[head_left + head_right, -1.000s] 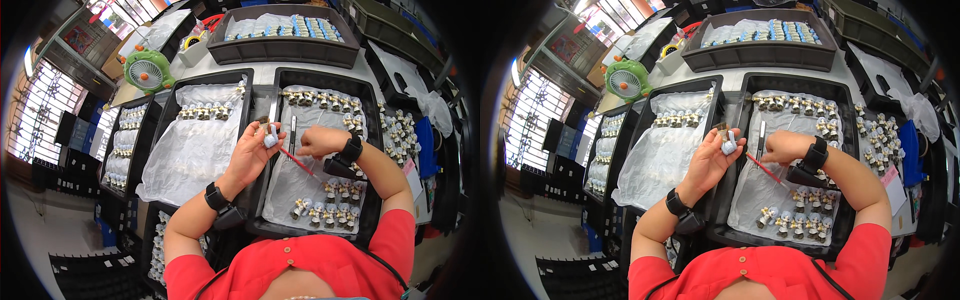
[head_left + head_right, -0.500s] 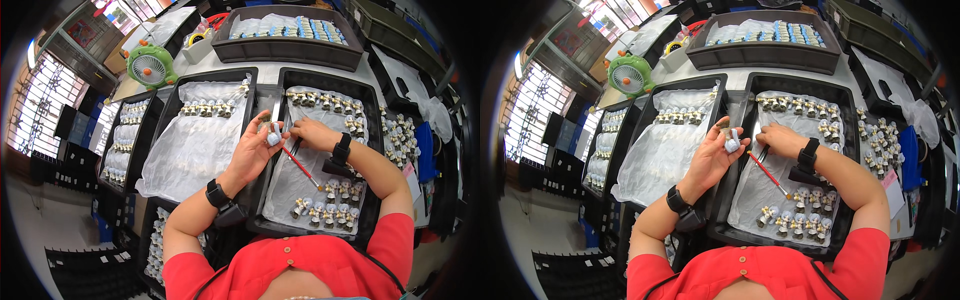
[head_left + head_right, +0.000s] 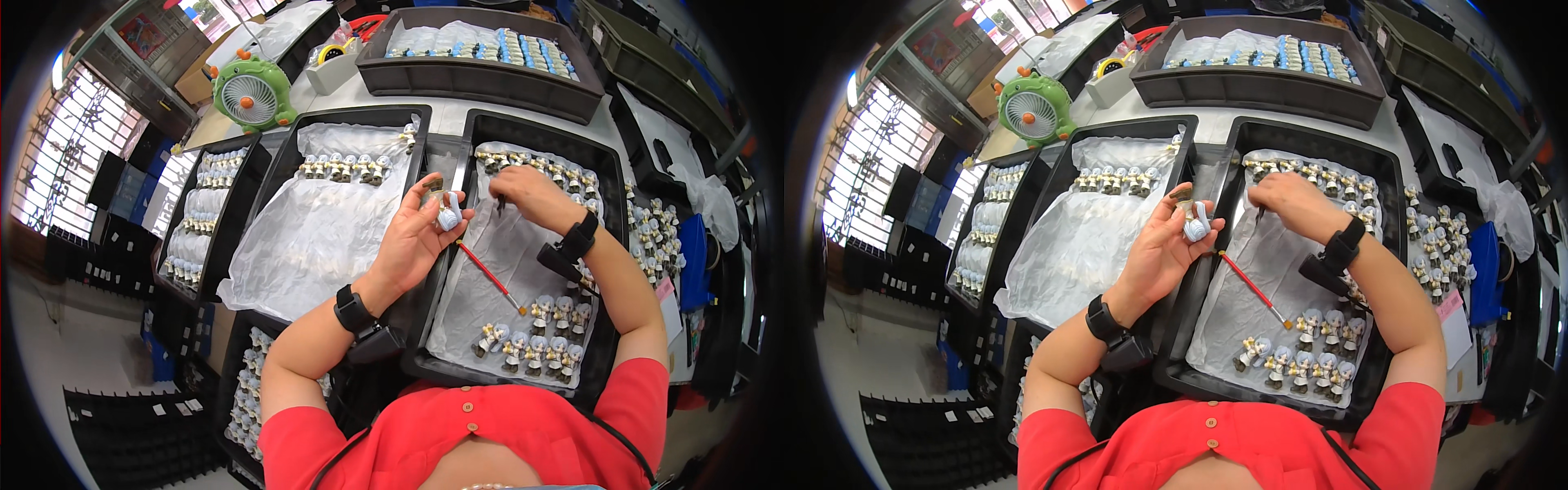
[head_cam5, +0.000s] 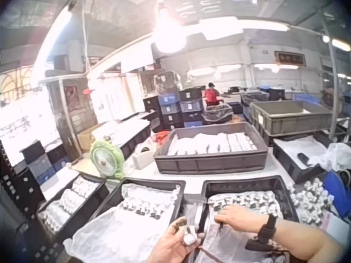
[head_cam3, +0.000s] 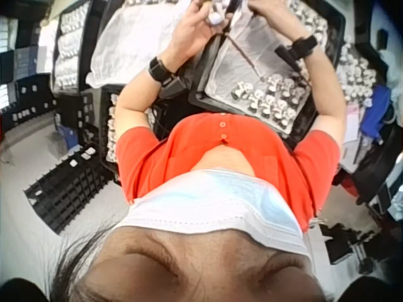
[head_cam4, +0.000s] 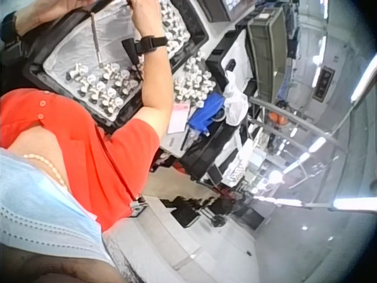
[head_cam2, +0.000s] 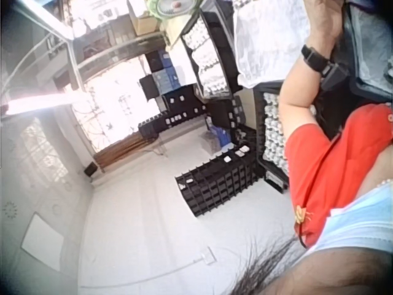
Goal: The person assembles small cylindrical components by applying a substance with a red brush and inserting a small metal piece with tweezers. They handle the components one at a time, placing finished units into a tray.
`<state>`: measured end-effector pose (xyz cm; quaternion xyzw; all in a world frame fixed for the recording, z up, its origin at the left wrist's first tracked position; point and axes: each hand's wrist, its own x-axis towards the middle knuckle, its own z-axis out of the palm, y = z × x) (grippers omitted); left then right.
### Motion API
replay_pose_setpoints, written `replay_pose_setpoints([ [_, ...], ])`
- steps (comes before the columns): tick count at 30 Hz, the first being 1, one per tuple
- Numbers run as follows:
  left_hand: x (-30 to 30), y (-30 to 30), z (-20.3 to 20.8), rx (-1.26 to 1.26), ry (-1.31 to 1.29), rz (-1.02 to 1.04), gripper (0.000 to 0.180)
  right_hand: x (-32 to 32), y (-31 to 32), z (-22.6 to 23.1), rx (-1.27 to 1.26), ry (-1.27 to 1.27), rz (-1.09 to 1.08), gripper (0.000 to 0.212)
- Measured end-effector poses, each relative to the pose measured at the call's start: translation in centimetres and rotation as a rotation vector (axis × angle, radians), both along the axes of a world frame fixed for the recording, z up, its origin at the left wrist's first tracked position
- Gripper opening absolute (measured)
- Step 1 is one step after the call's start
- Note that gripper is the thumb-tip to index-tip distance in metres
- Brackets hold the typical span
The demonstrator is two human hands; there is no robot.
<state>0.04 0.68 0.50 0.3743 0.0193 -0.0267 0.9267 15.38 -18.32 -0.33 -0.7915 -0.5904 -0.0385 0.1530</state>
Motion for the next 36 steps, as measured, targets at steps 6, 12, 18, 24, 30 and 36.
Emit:
replay_pose_setpoints([
  [6, 0.1, -0.1, -0.1, -0.005, 0.017, -0.011, 0.036, -2.4, -0.7, 4.7, 0.506, 0.669, -0.284, 0.052],
  [12, 0.2, -0.1, -0.4, -0.026, 0.018, -0.062, 0.038, -3.9, -0.1, 6.4, 0.877, 1.531, -0.017, 0.036],
  [18, 0.3, -0.2, -0.5, -0.019, 0.021, -0.101, 0.042, -3.8, -0.5, 4.5, 0.771, 0.995, -0.092, 0.026],
  [24, 0.2, -0.2, -0.6, -0.01, 0.0, -0.143, 0.045, -5.5, 0.3, 5.8, 0.511, 0.422, 0.015, 0.03],
  [30, 0.3, -0.2, -0.8, -0.025, 0.003, -0.15, 0.045, -6.1, 1.0, 5.2, 0.599, 0.526, -0.056, 0.031],
  [36, 0.3, -0.2, -0.9, -0.044, 0.008, -0.152, 0.045, -6.1, 1.3, 3.9, 0.633, 0.531, -0.095, 0.026],
])
